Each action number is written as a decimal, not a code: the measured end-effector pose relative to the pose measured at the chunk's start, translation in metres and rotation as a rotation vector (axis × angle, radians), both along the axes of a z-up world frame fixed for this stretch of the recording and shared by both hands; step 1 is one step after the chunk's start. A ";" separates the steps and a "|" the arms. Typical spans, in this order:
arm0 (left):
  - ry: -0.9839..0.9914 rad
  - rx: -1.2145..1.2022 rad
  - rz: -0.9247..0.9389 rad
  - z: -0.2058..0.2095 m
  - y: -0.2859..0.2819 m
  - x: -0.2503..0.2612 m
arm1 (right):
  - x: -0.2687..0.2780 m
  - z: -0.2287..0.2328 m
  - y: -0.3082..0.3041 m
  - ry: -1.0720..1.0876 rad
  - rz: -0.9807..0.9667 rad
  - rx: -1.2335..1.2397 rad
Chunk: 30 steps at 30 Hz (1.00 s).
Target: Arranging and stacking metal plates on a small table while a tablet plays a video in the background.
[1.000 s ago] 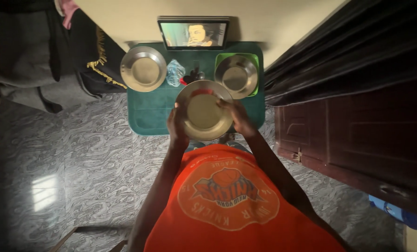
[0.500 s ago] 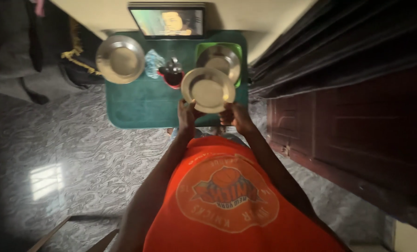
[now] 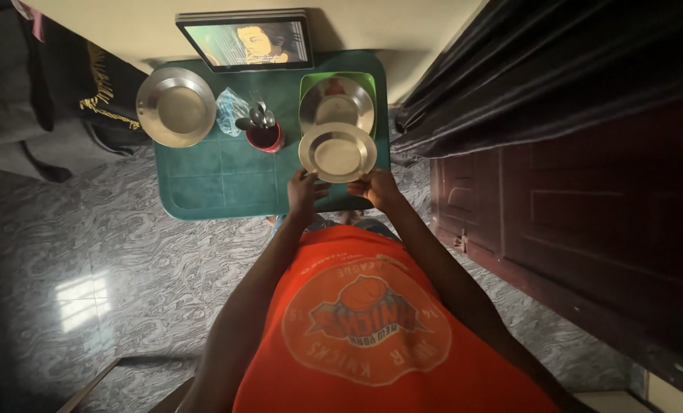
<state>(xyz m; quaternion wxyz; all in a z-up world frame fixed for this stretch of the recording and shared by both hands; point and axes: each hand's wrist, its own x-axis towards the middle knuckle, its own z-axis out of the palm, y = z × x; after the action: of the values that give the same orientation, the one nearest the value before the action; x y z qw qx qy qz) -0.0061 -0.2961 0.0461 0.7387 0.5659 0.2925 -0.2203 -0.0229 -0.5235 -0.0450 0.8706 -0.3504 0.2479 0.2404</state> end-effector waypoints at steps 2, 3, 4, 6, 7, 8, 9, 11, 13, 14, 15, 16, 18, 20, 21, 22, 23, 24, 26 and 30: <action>-0.015 -0.018 0.015 -0.010 0.005 -0.001 | 0.008 0.033 0.010 0.086 -0.015 -0.078; -0.032 -0.040 0.031 -0.015 0.007 -0.002 | 0.012 0.049 0.015 0.170 -0.030 -0.160; -0.030 -0.037 0.033 -0.018 0.009 -0.001 | 0.014 0.005 0.009 0.171 -0.028 -0.157; -0.003 -0.059 0.065 -0.023 0.012 0.000 | 0.016 -0.081 -0.001 0.011 -0.063 0.127; -0.001 -0.057 0.067 -0.021 0.011 0.000 | 0.019 -0.076 0.001 0.013 -0.061 0.129; 0.003 -0.037 0.048 -0.018 0.012 0.001 | 0.024 -0.072 0.004 0.084 -0.071 0.073; 0.007 -0.016 0.029 -0.016 0.012 0.003 | 0.029 -0.067 0.007 0.154 -0.082 0.016; 0.018 -0.002 0.020 -0.015 0.010 0.005 | 0.039 -0.054 0.014 0.215 -0.091 -0.016; 0.033 0.012 0.011 -0.013 0.011 0.004 | 0.044 -0.042 0.021 0.279 -0.100 -0.049; 0.030 0.027 -0.013 -0.013 0.011 0.003 | 0.046 -0.036 0.022 0.255 -0.096 -0.064; 0.028 0.041 -0.036 -0.012 0.012 0.003 | 0.048 -0.030 0.024 0.232 -0.092 -0.078; 0.030 0.043 -0.036 -0.010 0.012 0.002 | 0.049 -0.017 0.026 0.234 -0.091 -0.077; 0.045 0.024 -0.020 -0.006 0.013 0.002 | 0.053 0.010 0.029 0.114 -0.052 -0.155; 0.057 0.039 -0.021 -0.003 0.014 0.004 | 0.057 0.025 0.031 0.151 -0.067 -0.121; 0.068 0.053 -0.023 -0.002 0.014 0.005 | 0.059 0.032 0.032 0.188 -0.082 -0.088; 0.069 0.052 -0.024 -0.006 0.015 0.006 | 0.059 0.034 0.030 0.189 -0.083 -0.089; 0.065 0.048 -0.029 -0.011 0.015 0.006 | 0.059 0.035 0.029 0.156 -0.092 -0.075; 0.058 0.046 -0.033 -0.015 0.016 0.007 | 0.060 0.037 0.029 0.121 -0.101 -0.060; 0.057 0.053 -0.050 -0.016 0.016 0.009 | 0.061 0.042 0.028 0.119 -0.107 -0.051; 0.051 0.059 -0.072 -0.010 0.018 0.011 | 0.062 0.061 0.028 0.107 -0.120 -0.056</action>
<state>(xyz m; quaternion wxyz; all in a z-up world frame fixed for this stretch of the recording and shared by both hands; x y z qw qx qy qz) 0.0051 -0.2784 0.0361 0.7057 0.5916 0.2972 -0.2523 0.0387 -0.4954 0.0156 0.8589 -0.3456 0.3213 0.1991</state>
